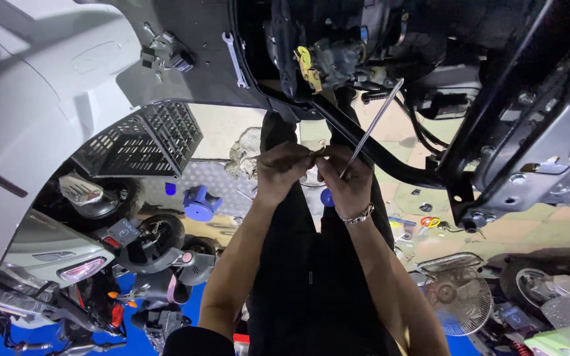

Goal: Repairing a motorcycle by installing and adjusting the carburetor and connecting hoses

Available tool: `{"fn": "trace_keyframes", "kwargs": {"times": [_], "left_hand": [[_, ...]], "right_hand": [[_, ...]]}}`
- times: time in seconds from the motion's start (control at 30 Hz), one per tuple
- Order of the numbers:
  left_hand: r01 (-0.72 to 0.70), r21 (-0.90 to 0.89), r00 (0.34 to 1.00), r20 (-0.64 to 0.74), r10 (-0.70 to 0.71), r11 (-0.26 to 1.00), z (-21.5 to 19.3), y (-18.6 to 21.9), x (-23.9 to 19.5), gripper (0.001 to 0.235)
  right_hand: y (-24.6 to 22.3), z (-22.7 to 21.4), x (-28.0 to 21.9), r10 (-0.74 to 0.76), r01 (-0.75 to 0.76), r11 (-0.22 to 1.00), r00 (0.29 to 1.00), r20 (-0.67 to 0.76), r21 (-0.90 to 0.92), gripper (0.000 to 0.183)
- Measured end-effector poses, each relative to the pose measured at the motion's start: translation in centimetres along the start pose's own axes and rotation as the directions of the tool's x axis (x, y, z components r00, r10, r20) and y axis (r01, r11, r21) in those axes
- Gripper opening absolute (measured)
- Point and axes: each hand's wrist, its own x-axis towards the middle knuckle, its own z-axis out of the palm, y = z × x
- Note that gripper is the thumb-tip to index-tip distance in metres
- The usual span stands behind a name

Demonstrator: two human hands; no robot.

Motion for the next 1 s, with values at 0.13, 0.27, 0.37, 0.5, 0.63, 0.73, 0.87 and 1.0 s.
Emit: {"fn": "trace_keyframes", "kwargs": {"times": [0.13, 0.27, 0.37, 0.5, 0.63, 0.73, 0.87, 1.0], "left_hand": [[-0.024, 0.018, 0.998, 0.057, 0.023, 1.0, 0.8, -0.5, 0.8, 0.012], [-0.267, 0.511, 0.963, 0.175, 0.205, 0.817, 0.1, 0.3, 3.9, 0.039], [-0.411, 0.841, 0.908, 0.341, 0.244, 0.352, -1.6, -1.8, 7.6, 0.071], [-0.467, 0.857, 0.877, 0.481, 0.012, -0.216, -2.5, -5.0, 13.0, 0.087], [-0.595, 0.774, 0.781, 0.62, 0.071, -0.219, -2.6, -4.2, 15.7, 0.08], [-0.626, 0.772, 0.761, 0.636, 0.13, -0.109, -1.8, -2.6, 16.6, 0.072], [-0.624, 0.781, 0.775, 0.616, 0.141, 0.02, 0.1, -1.6, 18.5, 0.064], [-0.55, 0.826, 0.833, 0.534, 0.142, 0.123, 2.6, -1.4, 20.0, 0.063]], "right_hand": [[-1.1, -0.3, 1.0, -0.041, 0.038, 0.999, 0.995, -0.094, -0.033, 0.007], [-1.6, -1.1, 3.2, 0.056, -0.063, 0.998, 0.968, -0.244, -0.02, 0.007], [-0.2, -2.3, 4.9, 0.123, -0.117, 0.992, 0.935, -0.334, 0.037, 0.014], [0.6, -2.9, 6.3, -0.005, 0.049, 0.992, 0.934, -0.358, 0.113, 0.02], [1.0, -3.2, 6.6, 0.029, 0.023, 0.991, 0.924, -0.381, 0.132, 0.022], [1.0, -2.8, 7.0, 0.003, 0.035, 0.995, 0.927, -0.375, 0.092, 0.017], [1.2, -2.7, 8.2, 0.026, 0.006, 0.997, 0.902, -0.431, 0.072, 0.014], [1.4, -3.2, 9.6, 0.04, -0.048, 0.999, 0.857, -0.514, -0.003, 0.016]]}}
